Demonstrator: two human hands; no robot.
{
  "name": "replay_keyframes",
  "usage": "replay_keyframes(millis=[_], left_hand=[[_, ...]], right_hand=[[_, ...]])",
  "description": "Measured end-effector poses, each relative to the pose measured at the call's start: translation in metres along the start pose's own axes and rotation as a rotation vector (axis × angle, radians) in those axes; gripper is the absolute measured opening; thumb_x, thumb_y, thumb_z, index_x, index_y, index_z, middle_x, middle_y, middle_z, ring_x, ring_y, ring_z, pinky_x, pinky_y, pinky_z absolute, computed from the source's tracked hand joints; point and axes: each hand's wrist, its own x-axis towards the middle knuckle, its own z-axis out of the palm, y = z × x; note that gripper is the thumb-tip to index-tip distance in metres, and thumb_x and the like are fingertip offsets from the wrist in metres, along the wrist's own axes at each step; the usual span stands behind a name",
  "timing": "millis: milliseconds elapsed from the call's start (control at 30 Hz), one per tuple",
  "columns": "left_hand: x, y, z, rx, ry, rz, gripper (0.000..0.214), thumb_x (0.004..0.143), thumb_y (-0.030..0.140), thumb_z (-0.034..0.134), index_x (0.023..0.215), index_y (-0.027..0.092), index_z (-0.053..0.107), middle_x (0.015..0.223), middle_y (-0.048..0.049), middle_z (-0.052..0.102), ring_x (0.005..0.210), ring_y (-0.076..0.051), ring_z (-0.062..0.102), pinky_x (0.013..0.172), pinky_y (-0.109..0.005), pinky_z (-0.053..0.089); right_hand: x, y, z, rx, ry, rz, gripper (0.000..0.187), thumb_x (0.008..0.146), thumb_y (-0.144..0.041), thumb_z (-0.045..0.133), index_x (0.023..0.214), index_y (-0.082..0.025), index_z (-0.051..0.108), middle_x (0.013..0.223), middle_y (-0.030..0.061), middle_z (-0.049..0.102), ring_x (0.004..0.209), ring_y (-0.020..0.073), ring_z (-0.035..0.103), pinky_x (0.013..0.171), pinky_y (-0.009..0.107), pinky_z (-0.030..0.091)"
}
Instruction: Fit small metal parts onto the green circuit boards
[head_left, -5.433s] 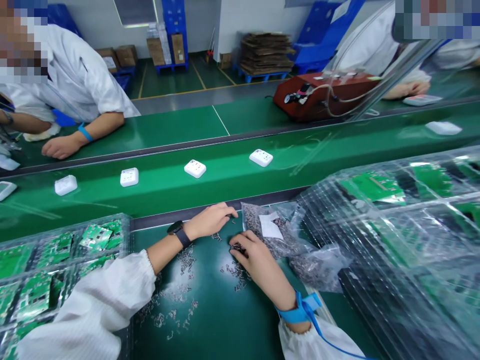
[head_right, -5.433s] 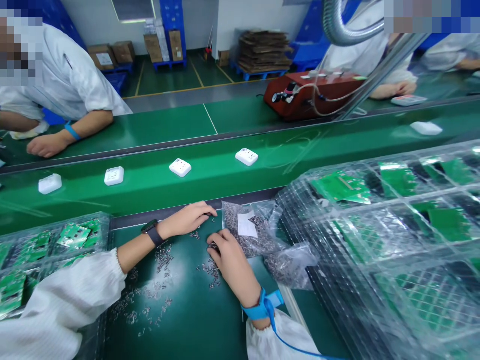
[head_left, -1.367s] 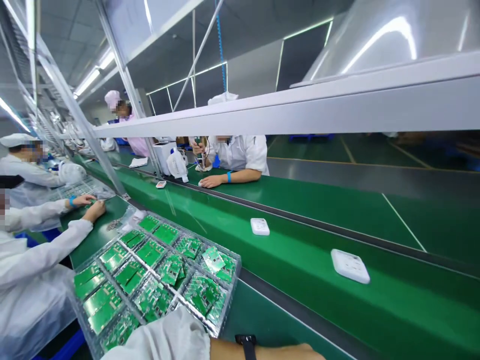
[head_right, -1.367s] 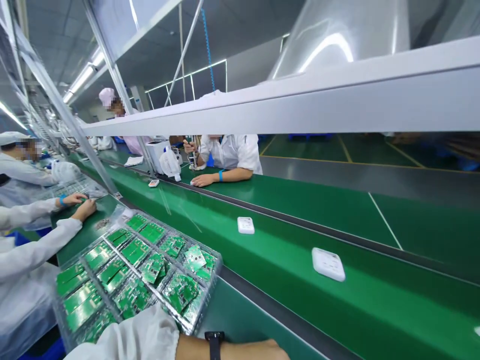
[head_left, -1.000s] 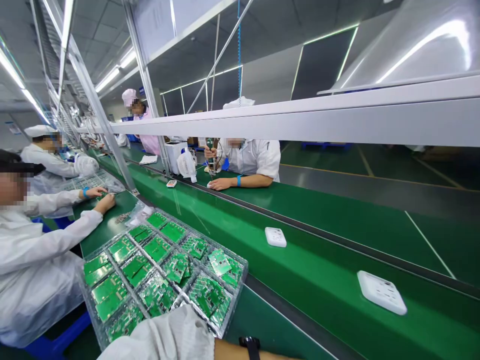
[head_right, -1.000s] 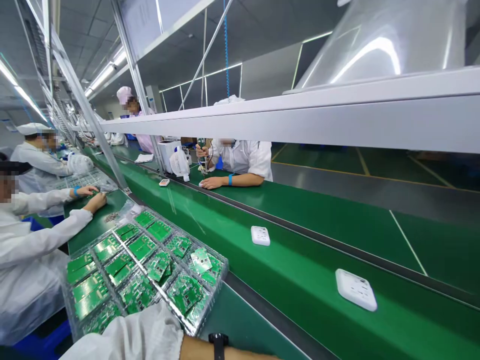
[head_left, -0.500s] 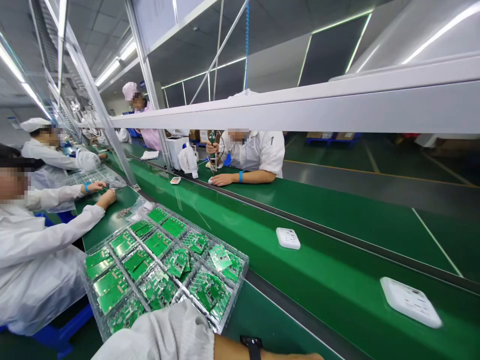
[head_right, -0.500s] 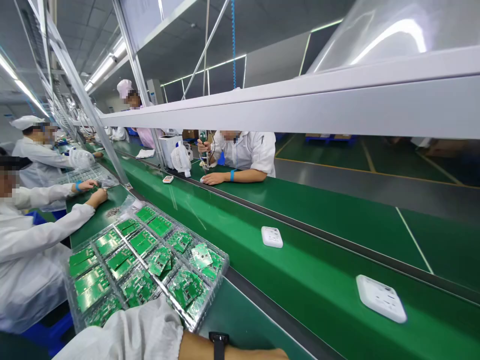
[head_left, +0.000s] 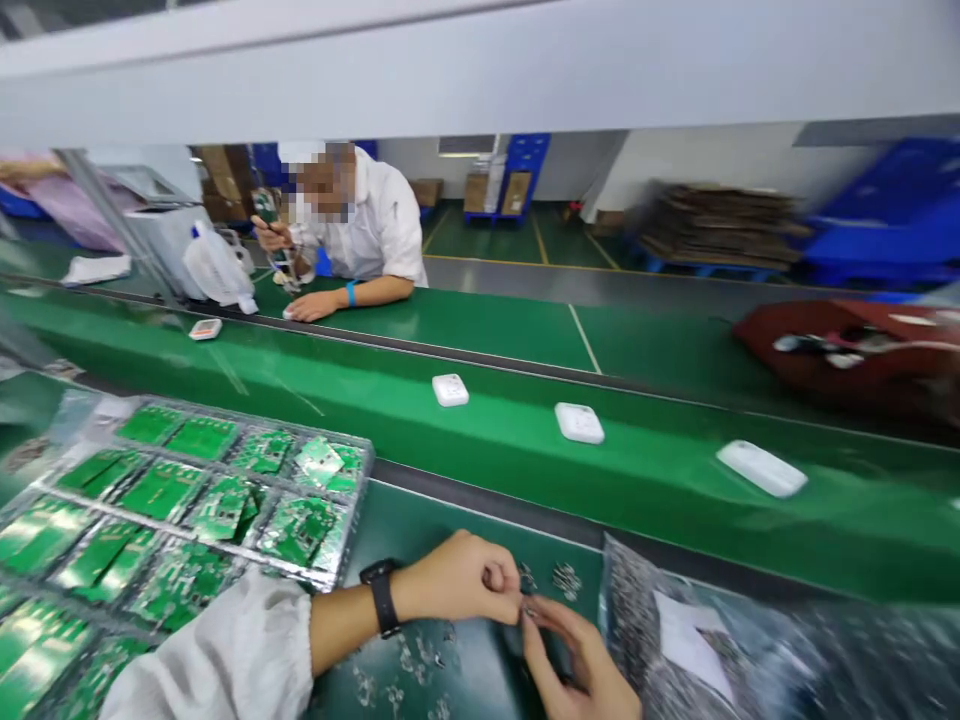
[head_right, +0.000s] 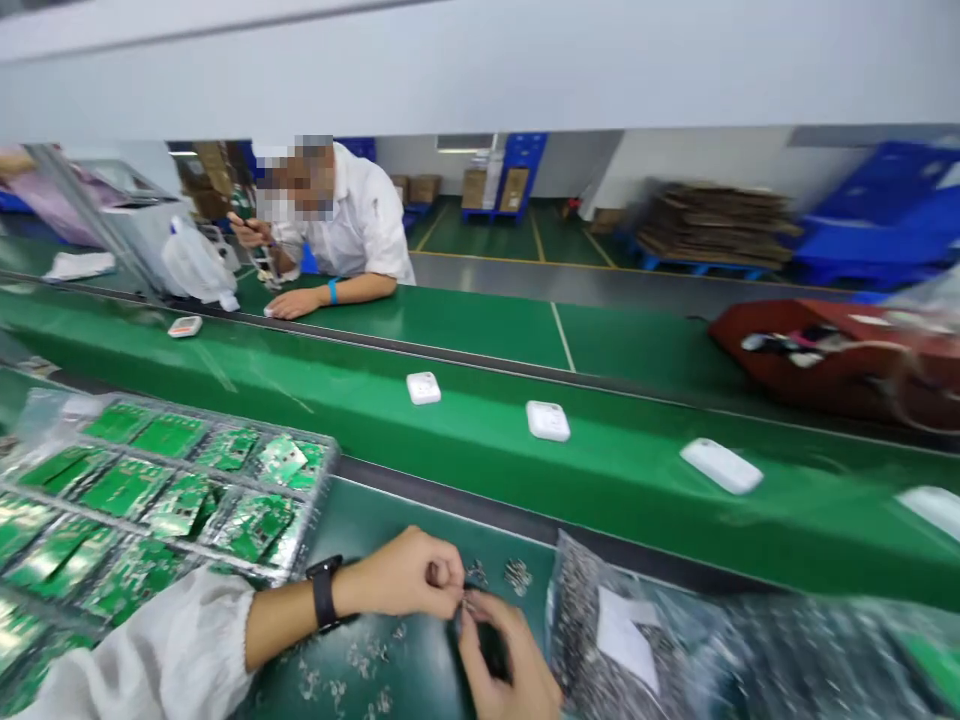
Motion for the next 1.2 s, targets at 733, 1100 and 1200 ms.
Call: replay_keyframes(millis=[733, 1100, 1200], left_hand=[[0.002, 0.009, -0.011, -0.196, -0.036, 0.025, 0.036, 0.079, 0.026, 0.084, 0.108, 0.016, 0.066, 0.086, -0.0034, 0.08, 0.078, -0.016, 0.074, 0.077, -0.029, 0.057], [0.001, 0.009, -0.018, 0.261, -0.045, 0.257, 0.013, 0.091, 0.016, 0.067, 0.102, 0.021, 0.063, 0.086, 0.0011, 0.072, 0.082, -0.015, 0.067, 0.078, -0.025, 0.05], [0.003, 0.007, -0.024, 0.428, -0.095, 0.306, 0.009, 0.091, 0.012, 0.063, 0.095, 0.02, 0.065, 0.09, -0.0011, 0.07, 0.088, -0.017, 0.063, 0.081, -0.027, 0.049]], right_hand=[[0.006, -0.014, 0.001, 0.262, 0.056, 0.324, 0.027, 0.09, -0.049, 0.075, 0.088, -0.023, 0.082, 0.097, 0.0104, 0.081, 0.093, 0.0294, 0.077, 0.083, 0.04, 0.064], [0.009, -0.019, -0.002, 0.303, -0.05, 0.407, 0.03, 0.089, -0.051, 0.076, 0.093, -0.022, 0.082, 0.09, 0.0096, 0.081, 0.08, 0.0273, 0.077, 0.069, 0.033, 0.063], [0.01, -0.019, -0.004, 0.271, -0.052, 0.372, 0.027, 0.09, -0.048, 0.075, 0.094, -0.023, 0.083, 0.093, 0.0096, 0.081, 0.083, 0.0272, 0.076, 0.071, 0.032, 0.063]])
